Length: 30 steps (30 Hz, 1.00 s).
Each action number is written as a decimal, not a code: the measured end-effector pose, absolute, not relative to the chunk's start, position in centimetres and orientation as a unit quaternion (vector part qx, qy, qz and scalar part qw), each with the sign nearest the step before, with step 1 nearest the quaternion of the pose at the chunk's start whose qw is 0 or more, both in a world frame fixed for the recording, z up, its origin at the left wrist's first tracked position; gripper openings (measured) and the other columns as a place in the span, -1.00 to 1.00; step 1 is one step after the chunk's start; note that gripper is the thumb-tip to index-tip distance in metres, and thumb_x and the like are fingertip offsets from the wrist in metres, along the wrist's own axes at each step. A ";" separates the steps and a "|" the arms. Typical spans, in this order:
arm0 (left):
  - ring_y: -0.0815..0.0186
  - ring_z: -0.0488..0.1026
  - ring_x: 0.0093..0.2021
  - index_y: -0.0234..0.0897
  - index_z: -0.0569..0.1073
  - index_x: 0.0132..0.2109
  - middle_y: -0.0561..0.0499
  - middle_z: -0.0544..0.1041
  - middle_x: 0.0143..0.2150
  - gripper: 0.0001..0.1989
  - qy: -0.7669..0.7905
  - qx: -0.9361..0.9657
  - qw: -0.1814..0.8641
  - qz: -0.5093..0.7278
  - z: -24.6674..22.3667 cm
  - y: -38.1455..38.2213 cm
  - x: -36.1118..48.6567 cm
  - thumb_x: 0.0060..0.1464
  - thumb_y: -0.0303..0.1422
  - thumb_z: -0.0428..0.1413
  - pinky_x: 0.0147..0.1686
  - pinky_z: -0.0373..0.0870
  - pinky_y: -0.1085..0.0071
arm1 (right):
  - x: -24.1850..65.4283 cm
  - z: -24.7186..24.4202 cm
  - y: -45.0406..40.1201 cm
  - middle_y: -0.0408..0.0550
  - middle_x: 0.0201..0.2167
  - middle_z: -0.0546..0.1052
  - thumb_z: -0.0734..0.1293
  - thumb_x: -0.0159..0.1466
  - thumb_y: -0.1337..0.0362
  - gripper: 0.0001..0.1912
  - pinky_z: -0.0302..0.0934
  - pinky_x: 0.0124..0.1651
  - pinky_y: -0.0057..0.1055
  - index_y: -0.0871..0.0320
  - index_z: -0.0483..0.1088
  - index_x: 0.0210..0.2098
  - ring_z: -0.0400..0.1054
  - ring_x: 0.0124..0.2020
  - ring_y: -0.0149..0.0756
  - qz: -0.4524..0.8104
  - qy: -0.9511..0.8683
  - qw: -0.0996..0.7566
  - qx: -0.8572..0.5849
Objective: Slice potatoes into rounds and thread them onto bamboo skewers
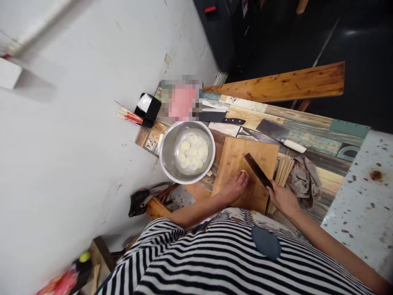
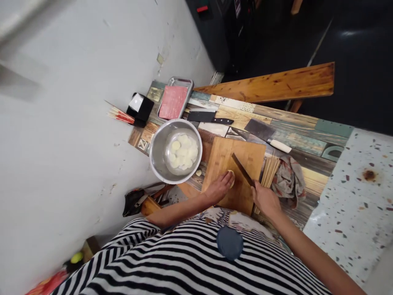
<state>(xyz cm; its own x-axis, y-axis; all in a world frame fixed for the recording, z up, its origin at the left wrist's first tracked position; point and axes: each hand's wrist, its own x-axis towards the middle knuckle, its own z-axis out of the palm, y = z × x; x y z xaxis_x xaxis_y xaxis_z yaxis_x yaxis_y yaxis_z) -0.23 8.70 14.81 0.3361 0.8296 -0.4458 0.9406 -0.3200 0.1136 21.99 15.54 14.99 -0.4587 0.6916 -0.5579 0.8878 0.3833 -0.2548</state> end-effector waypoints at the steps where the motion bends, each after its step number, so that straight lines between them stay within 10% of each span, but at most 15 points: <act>1: 0.05 0.26 0.47 -0.53 0.26 0.42 -0.31 0.30 0.46 -0.50 0.549 0.802 0.173 -0.159 15.0 9.1 0.0 0.41 -0.52 -0.14 0.36 0.36 0.24 | 21.9 15.3 15.7 0.05 -0.28 0.67 0.10 0.51 0.20 -0.57 0.38 -0.26 -0.34 0.23 0.40 0.23 0.59 -0.28 -0.22 -0.268 0.812 0.193 0.480; 10: -0.02 0.45 0.30 -0.47 0.42 0.30 -0.38 0.49 0.27 -0.56 0.503 0.793 0.250 -0.236 16.8 11.8 -0.7 0.39 -0.54 -0.12 -0.05 0.63 0.24 | 21.9 19.7 16.0 0.09 0.02 0.65 0.17 0.38 0.44 -0.43 0.41 -0.29 -0.33 0.13 0.31 0.36 0.61 -0.20 -0.14 -0.263 0.851 0.242 0.385; 30: 0.01 0.56 0.13 -0.51 0.52 0.12 -0.37 0.59 0.07 -0.66 0.503 0.778 0.295 -0.235 16.0 11.4 -0.2 0.34 -0.59 -0.06 -0.07 0.60 0.24 | 22.6 22.1 19.3 0.07 0.02 0.65 0.14 0.30 0.55 -0.38 0.31 -0.37 -0.37 0.11 0.35 0.30 0.62 -0.19 -0.15 -0.312 0.837 0.307 0.328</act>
<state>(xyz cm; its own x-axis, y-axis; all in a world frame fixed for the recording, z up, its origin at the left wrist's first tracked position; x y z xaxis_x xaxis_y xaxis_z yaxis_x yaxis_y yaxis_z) -0.23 11.44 16.02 0.3842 0.6431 -0.6625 0.9206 -0.3208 0.2225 22.57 19.30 22.05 -0.5963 0.3568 -0.7191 0.7405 0.5903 -0.3211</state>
